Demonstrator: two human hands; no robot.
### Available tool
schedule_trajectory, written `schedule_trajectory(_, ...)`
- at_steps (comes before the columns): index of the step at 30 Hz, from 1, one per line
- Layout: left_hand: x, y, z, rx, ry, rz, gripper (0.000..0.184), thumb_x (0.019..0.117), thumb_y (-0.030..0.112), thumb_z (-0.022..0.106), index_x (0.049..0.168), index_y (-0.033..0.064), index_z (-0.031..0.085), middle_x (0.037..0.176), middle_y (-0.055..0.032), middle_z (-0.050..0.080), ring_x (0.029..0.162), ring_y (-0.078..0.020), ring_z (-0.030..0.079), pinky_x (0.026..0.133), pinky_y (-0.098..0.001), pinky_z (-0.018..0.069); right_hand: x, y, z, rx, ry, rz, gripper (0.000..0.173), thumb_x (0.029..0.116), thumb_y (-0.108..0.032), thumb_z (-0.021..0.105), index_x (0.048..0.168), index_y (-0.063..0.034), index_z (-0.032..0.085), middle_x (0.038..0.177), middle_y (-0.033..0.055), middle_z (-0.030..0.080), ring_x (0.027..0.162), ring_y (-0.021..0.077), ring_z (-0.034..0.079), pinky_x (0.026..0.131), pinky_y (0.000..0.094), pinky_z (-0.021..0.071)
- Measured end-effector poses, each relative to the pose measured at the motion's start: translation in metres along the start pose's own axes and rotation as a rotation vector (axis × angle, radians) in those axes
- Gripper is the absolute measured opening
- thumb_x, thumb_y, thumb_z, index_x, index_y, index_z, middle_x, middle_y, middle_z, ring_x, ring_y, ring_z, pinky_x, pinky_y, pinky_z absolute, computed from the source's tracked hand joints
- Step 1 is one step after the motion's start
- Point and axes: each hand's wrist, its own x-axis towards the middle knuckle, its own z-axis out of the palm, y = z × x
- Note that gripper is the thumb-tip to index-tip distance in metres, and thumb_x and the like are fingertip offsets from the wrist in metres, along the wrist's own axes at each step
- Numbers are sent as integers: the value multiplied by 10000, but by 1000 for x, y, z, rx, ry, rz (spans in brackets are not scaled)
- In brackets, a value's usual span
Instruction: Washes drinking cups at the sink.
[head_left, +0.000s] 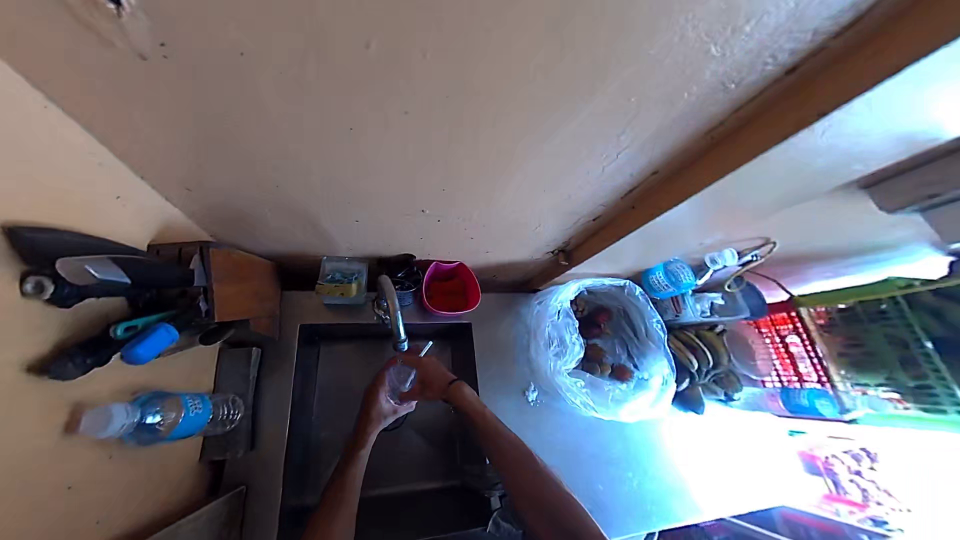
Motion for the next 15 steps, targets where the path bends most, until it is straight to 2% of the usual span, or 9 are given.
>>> schedule_trajectory(6,3,-18,8,82,123,211,995,568,387,943,1308,-150,551,1228,-254,668,1160,-267,666,1034,-391,522,-7,9,-10,117,27,-48,760,686,-175,914,1379,-78,621,1422,251,528,1329,363,501,1114,511,409)
schedule_trajectory(10,7,-30,1,86,131,132,1046,571,418,935,1357,-127,513,1311,-275,603,1245,-308,592,1087,-409,469,-14,16,-17,219,137,-82,727,714,-222,902,1381,-119,633,1421,219,540,1327,328,507,1121,489,414)
schedule_trajectory(13,13,-45,3,111,149,50,1049,551,491,897,1352,-85,541,1383,-293,525,1322,-394,472,1140,-478,363,-34,21,-23,241,302,-32,744,701,-252,901,1383,-125,630,1433,249,488,1303,331,506,1092,441,447)
schedule_trajectory(15,15,-49,7,96,112,-21,1049,555,438,914,1373,-87,518,1427,-304,478,1357,-408,433,1159,-472,344,-45,27,-25,278,362,19,789,726,-306,889,1429,-120,584,1437,251,485,1306,333,500,1090,434,448)
